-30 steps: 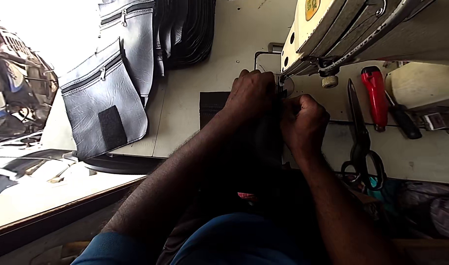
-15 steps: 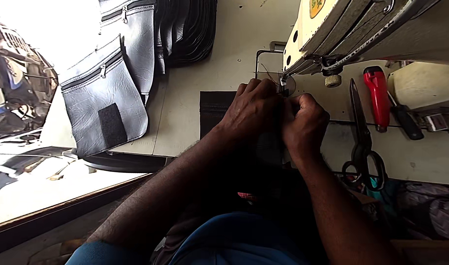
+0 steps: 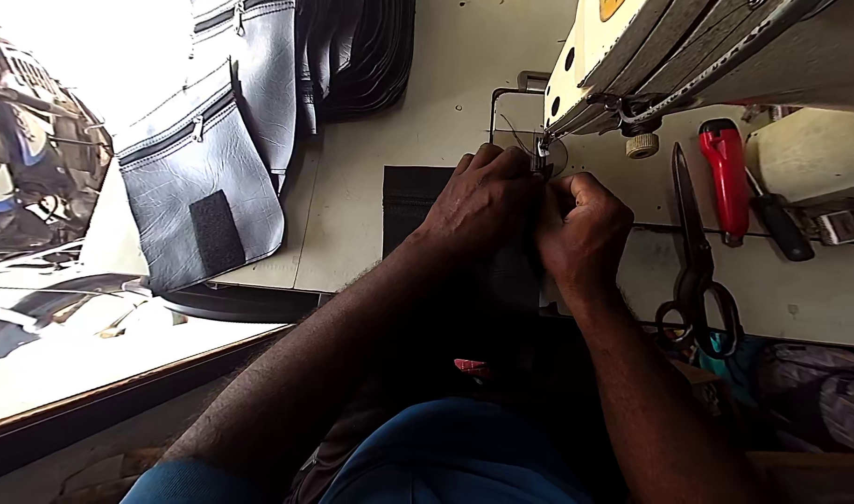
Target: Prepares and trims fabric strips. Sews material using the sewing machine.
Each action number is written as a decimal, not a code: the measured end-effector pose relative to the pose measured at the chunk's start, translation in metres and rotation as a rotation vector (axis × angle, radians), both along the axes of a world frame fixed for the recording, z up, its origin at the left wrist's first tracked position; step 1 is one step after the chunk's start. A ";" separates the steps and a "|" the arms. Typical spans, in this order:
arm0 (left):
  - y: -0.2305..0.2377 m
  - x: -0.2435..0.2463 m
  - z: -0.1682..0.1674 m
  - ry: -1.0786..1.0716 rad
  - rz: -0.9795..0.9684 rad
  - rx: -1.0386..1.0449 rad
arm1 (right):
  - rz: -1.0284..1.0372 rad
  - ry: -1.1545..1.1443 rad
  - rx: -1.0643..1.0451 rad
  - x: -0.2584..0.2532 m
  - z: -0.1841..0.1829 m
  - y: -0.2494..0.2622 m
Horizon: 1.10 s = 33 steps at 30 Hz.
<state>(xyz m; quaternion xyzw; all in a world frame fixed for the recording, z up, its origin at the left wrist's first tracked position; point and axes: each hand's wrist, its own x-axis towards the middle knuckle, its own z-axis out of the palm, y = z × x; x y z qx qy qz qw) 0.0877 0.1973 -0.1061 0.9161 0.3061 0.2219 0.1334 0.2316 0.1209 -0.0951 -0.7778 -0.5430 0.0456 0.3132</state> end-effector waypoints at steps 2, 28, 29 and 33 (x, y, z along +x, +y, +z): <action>0.000 0.001 0.001 0.000 0.007 -0.007 | 0.023 -0.039 0.013 -0.002 -0.001 -0.001; -0.003 0.002 0.001 0.000 0.049 -0.006 | -0.136 0.047 -0.090 -0.003 0.005 0.007; -0.003 0.003 0.001 -0.001 0.048 -0.004 | -0.137 0.045 -0.086 -0.003 0.004 0.007; -0.002 0.002 0.000 -0.003 0.050 -0.003 | -0.137 0.045 -0.075 -0.003 0.003 0.007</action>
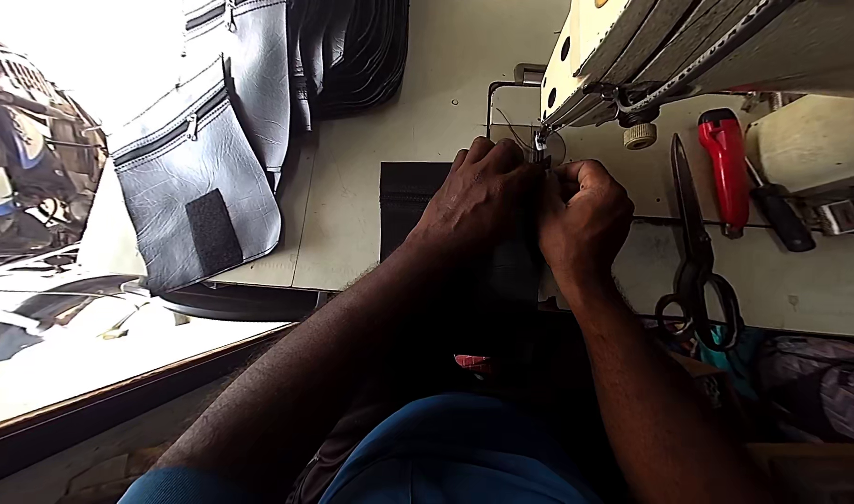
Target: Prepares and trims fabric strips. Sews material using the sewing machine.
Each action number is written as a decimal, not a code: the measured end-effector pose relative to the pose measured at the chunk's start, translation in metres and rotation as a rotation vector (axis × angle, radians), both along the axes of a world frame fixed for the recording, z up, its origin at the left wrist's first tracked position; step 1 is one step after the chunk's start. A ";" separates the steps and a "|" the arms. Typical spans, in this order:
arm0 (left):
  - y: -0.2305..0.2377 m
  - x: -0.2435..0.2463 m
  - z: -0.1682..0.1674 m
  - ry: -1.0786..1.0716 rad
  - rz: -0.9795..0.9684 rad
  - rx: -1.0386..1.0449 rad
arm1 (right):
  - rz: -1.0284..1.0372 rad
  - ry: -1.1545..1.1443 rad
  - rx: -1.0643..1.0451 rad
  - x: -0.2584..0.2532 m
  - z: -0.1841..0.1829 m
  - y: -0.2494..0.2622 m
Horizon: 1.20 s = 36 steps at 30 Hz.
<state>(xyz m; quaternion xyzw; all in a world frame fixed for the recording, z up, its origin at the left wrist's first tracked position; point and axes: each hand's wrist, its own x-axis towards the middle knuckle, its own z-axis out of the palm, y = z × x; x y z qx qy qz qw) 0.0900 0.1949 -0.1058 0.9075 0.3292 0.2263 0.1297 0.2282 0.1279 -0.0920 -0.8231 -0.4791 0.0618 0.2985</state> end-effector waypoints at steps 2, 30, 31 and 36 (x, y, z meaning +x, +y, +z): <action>0.000 0.000 0.000 0.001 -0.002 -0.001 | 0.000 -0.005 0.002 0.000 0.000 0.000; 0.000 0.003 0.001 0.101 0.008 0.035 | 0.079 -0.064 0.020 -0.010 0.001 -0.019; 0.000 0.003 0.002 0.101 0.010 0.034 | 0.074 -0.070 0.014 -0.011 0.001 -0.020; 0.000 0.003 0.002 0.099 0.015 0.023 | 0.090 -0.192 0.016 -0.015 -0.003 -0.021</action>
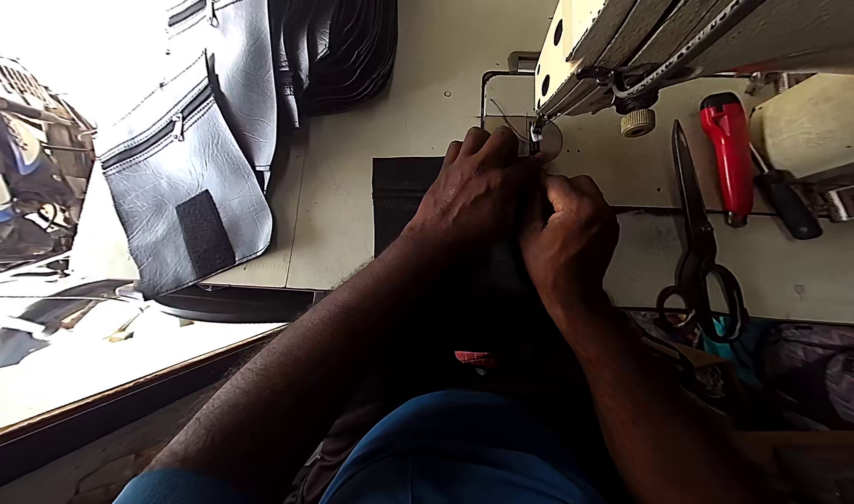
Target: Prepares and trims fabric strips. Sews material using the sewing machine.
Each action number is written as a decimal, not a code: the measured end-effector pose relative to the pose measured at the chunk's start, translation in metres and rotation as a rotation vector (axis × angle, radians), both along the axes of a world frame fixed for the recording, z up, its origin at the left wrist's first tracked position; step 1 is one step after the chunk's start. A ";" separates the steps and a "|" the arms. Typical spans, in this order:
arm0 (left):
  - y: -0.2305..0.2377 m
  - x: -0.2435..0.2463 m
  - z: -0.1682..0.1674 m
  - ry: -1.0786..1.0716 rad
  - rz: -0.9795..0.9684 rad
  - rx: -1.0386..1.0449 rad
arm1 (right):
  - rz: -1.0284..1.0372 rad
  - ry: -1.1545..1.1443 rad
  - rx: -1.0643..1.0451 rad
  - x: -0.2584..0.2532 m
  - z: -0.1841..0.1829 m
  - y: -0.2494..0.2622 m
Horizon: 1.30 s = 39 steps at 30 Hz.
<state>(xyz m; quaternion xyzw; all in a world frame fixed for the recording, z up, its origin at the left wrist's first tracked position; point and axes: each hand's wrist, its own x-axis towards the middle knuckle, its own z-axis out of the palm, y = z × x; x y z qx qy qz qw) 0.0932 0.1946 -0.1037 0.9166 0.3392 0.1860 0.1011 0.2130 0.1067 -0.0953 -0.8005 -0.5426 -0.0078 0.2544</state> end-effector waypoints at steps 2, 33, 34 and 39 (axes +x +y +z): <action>0.000 0.000 0.000 -0.002 -0.003 -0.004 | 0.002 -0.022 0.006 0.000 -0.001 -0.002; -0.001 0.005 0.033 0.190 0.370 -0.178 | 0.141 -0.290 -0.325 -0.005 0.012 -0.010; 0.000 0.007 0.035 0.212 0.375 -0.184 | 0.144 -0.295 -0.321 -0.005 0.012 -0.010; 0.023 0.009 0.044 0.176 0.345 -0.359 | 0.145 -0.292 -0.321 -0.005 0.011 -0.009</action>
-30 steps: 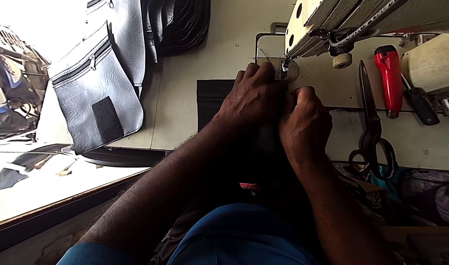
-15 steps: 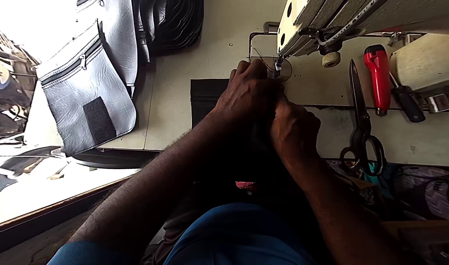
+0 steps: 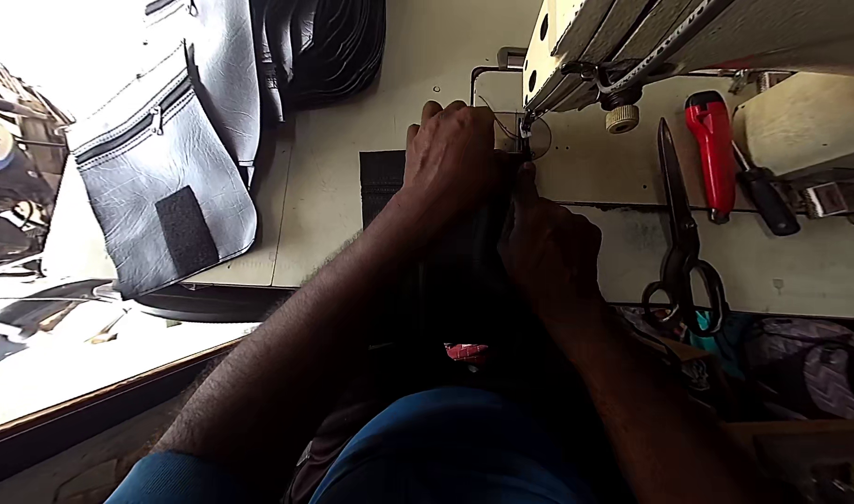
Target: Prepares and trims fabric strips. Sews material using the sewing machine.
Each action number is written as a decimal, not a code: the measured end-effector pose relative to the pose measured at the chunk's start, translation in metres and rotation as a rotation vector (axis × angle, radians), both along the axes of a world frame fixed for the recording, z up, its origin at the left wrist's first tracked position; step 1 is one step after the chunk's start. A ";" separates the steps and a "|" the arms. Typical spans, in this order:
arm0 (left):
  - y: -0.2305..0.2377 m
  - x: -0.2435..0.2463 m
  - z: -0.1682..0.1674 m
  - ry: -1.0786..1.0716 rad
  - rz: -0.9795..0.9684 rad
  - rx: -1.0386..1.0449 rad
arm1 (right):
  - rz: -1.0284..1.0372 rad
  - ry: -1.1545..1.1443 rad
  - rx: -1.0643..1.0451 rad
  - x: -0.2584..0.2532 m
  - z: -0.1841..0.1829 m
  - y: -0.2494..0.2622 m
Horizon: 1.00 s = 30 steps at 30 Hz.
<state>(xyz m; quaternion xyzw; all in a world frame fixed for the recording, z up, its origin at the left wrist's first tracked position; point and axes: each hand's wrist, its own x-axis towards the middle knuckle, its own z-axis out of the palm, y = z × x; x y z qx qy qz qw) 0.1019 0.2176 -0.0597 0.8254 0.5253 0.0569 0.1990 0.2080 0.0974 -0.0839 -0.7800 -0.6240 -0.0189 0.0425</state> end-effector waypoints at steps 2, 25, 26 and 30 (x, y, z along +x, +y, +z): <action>0.007 -0.001 0.003 0.005 -0.030 -0.093 | 0.001 0.005 -0.005 0.000 0.000 0.000; 0.017 0.008 0.002 0.054 -0.035 -0.043 | 0.003 -0.001 -0.025 0.001 0.007 0.021; 0.017 0.007 0.001 0.060 -0.050 -0.043 | 0.003 0.000 -0.024 0.001 0.007 0.020; 0.019 0.007 0.003 0.093 -0.086 -0.057 | 0.013 0.000 -0.008 0.002 0.006 0.019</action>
